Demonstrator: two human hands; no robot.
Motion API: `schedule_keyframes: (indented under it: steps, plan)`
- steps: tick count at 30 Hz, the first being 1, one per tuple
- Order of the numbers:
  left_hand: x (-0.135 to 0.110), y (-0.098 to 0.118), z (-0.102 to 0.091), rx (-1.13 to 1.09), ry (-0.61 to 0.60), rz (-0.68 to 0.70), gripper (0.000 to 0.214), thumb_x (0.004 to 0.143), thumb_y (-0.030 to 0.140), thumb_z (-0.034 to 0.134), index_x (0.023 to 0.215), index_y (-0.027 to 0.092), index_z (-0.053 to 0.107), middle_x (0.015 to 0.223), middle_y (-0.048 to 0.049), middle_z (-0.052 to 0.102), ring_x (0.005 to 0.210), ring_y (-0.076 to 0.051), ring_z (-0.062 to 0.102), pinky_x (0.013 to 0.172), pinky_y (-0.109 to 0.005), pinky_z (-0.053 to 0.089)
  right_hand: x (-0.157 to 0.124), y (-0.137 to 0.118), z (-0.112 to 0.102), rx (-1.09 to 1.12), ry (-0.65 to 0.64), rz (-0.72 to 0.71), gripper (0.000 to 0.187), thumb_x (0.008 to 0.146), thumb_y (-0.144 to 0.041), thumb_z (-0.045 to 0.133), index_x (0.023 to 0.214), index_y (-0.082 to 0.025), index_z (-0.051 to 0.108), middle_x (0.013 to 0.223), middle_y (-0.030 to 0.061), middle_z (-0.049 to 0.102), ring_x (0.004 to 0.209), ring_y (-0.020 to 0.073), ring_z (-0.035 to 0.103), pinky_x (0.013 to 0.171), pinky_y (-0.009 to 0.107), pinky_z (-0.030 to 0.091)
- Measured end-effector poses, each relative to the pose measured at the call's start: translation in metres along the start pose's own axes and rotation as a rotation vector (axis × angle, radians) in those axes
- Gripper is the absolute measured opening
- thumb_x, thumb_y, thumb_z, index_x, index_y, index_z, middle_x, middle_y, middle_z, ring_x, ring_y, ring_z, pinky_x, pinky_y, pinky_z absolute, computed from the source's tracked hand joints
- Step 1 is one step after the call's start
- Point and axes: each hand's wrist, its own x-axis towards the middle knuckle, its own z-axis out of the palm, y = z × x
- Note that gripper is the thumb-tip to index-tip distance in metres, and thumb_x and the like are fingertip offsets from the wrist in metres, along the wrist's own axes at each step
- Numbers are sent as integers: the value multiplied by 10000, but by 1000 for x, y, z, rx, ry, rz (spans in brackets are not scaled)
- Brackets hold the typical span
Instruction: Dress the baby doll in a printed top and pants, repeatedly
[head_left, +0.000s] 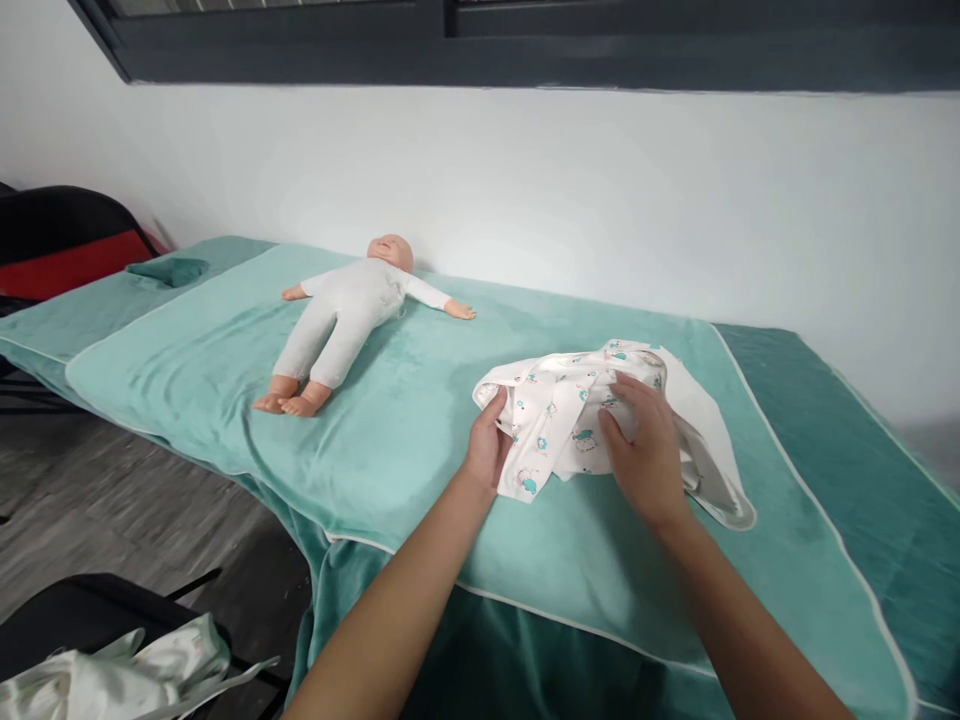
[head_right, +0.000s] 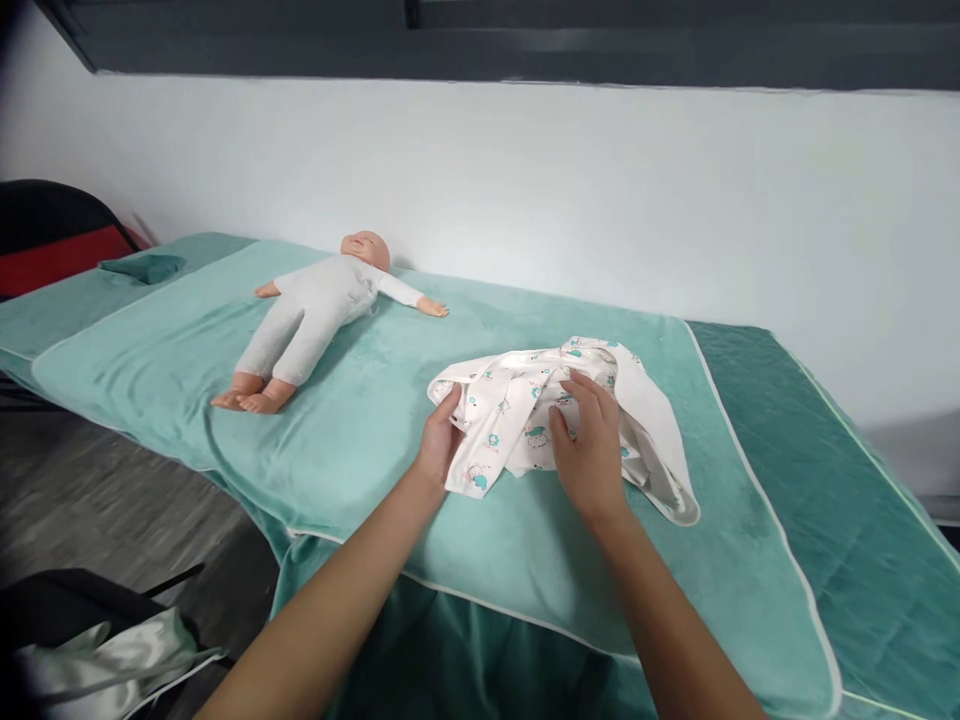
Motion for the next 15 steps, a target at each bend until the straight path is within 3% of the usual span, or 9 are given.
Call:
schedule_keyframes:
  steps: [15]
  plan:
    - [1,0,1,-17,22,53,524,850,502,646,1248,162,682,1159,-108,771,1155,-352,694,1062,-485,504,-8,-1,8,22,-37,19,303,934,-275,569,1230,-225,609,1372,137,603,1335,301,536,1143,583,408]
